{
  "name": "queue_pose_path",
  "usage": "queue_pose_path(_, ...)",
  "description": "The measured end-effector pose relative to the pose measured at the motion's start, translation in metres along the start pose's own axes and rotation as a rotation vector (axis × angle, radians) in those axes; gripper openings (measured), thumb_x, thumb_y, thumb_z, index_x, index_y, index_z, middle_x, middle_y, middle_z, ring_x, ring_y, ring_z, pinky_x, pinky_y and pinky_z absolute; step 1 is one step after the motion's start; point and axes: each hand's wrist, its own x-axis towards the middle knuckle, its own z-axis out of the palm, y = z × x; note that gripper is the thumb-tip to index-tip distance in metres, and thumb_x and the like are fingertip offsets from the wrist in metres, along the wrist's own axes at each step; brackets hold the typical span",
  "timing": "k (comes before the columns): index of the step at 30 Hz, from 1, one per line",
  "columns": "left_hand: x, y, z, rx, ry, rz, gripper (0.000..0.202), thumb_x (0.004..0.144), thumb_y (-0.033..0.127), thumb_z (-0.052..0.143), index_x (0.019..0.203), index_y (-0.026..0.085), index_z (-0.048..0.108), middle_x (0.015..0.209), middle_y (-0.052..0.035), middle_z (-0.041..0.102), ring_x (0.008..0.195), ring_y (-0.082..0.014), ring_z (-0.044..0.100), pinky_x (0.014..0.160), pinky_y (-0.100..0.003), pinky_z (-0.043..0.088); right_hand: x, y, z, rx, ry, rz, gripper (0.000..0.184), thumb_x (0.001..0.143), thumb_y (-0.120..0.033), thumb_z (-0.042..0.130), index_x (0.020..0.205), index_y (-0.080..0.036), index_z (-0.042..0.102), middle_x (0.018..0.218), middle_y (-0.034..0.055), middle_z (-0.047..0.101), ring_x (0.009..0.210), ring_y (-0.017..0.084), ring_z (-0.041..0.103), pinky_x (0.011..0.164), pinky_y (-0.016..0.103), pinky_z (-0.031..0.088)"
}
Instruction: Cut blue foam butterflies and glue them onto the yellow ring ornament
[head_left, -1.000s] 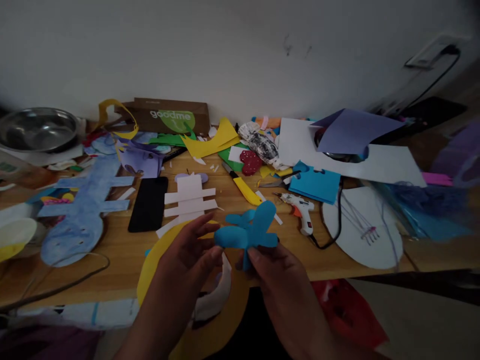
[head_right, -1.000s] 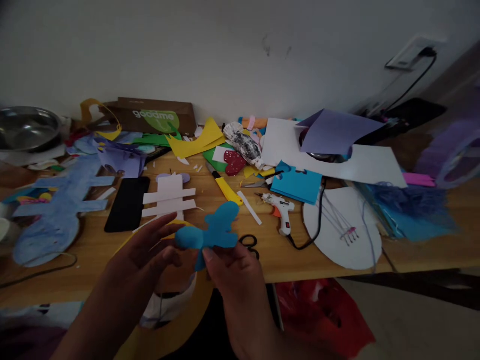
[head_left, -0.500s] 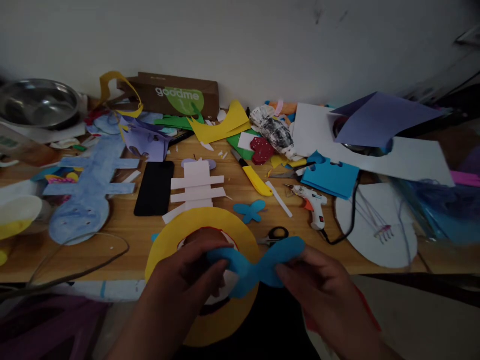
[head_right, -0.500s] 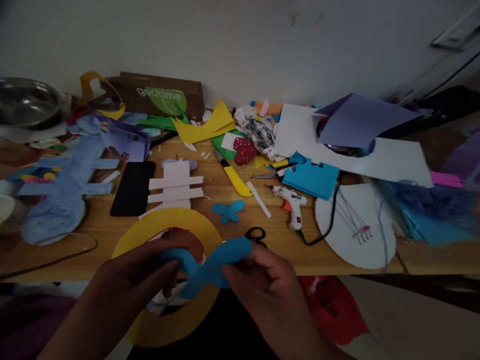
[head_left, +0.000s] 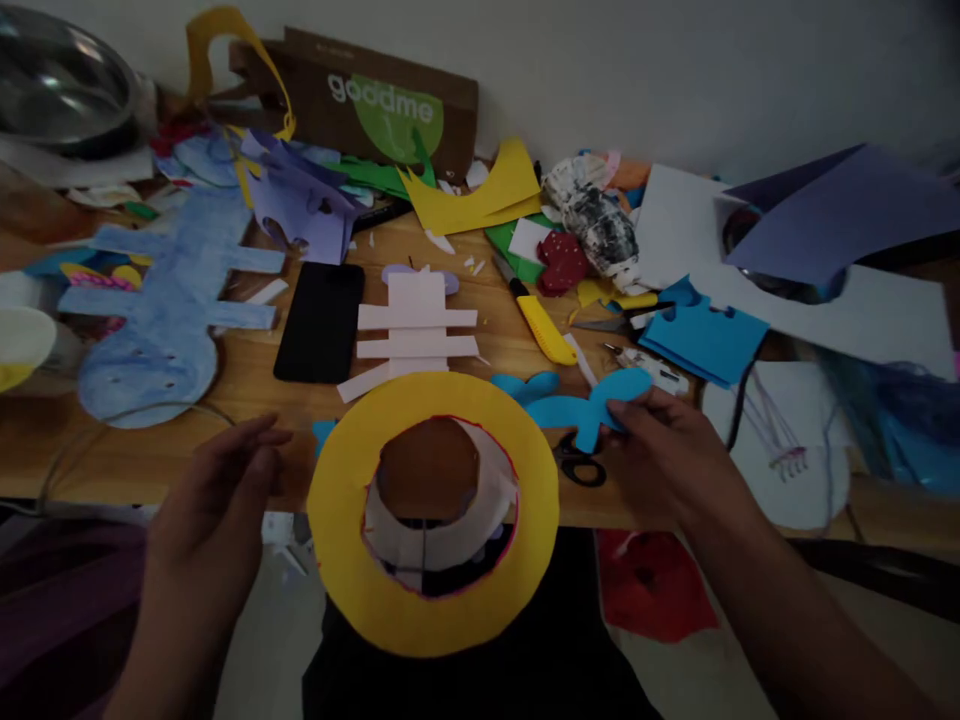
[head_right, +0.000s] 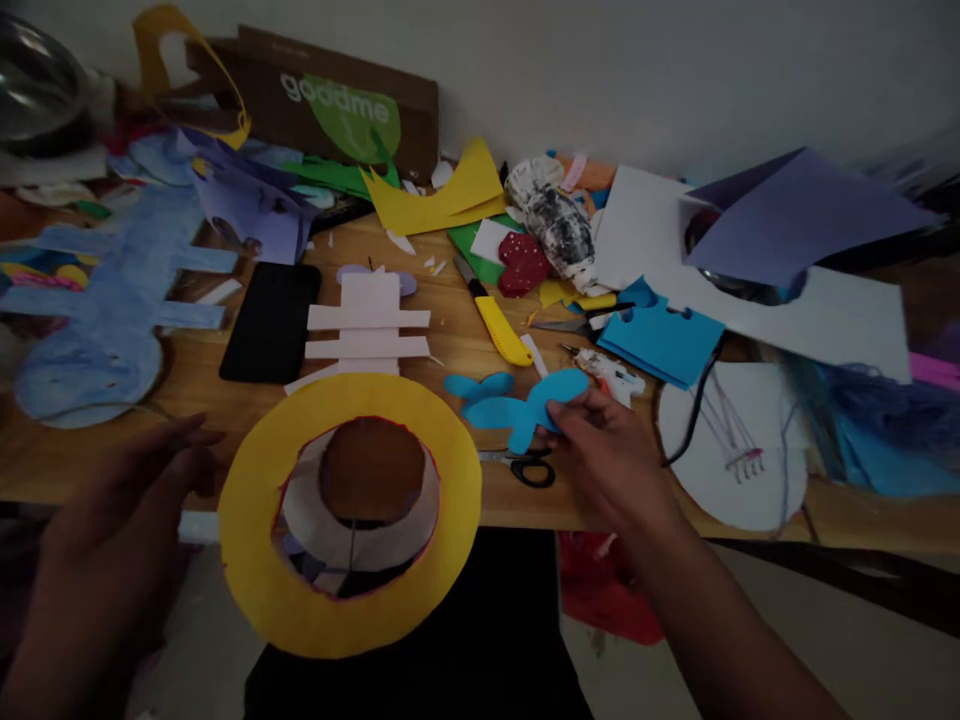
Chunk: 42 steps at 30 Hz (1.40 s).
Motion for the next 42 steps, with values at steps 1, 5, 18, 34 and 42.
queue_pose_path(1,0.006,-0.003,0.005,-0.04,-0.024,0.011,0.031,0.091,0.044,0.059,0.12,0.035,0.068,0.108,0.0058,0.074,0.104,-0.021,0.069,0.082,-0.032,0.059,0.004,0.002,0.007,0.007,-0.054,-0.01,0.025,0.069,-0.041,0.083,0.074,-0.024,0.067,0.069,-0.0012,0.067,0.062,0.016,0.061,0.059,0.029,0.052)
queue_pose_path(5,0.027,-0.015,0.018,-0.217,-0.178,0.002,0.024,0.088,0.041,0.065,0.106,0.026,0.073,0.096,0.0055,0.076,0.09,-0.0157,0.071,0.077,-0.025,0.058,0.011,0.007,0.031,0.009,-0.237,0.048,0.023,0.072,-0.039,0.083,0.08,-0.023,0.068,0.071,-0.003,0.067,0.061,0.012,0.06,0.057,0.024,0.05)
queue_pose_path(18,-0.051,-0.043,0.022,-0.423,0.109,-0.234,0.009,0.084,0.032,0.067,0.088,0.027,0.061,0.075,0.0069,0.067,0.062,-0.0116,0.06,0.056,-0.024,0.049,-0.006,0.001,0.055,0.194,-0.467,0.188,0.033,0.069,-0.03,0.085,0.099,-0.026,0.073,0.103,0.0008,0.077,0.086,0.017,0.072,0.07,0.026,0.057)
queue_pose_path(34,-0.031,-0.045,0.022,-0.251,-0.686,-0.07,0.018,0.083,0.032,0.067,0.091,0.026,0.082,0.102,-0.0059,0.08,0.092,-0.0261,0.074,0.08,-0.035,0.062,0.006,-0.02,0.069,-0.142,-0.695,0.221,0.022,0.062,-0.032,0.087,0.079,-0.022,0.078,0.066,-0.0008,0.073,0.062,0.015,0.067,0.06,0.026,0.056)
queue_pose_path(42,-0.032,-0.039,0.029,-0.283,-0.79,0.005,0.021,0.083,0.036,0.071,0.1,0.03,0.082,0.106,-0.0073,0.079,0.105,-0.0298,0.073,0.092,-0.042,0.06,0.013,-0.043,0.083,-0.242,-0.806,0.309,0.028,0.05,-0.03,0.093,0.063,-0.018,0.071,0.054,-0.0019,0.066,0.046,0.01,0.055,0.045,0.022,0.048)
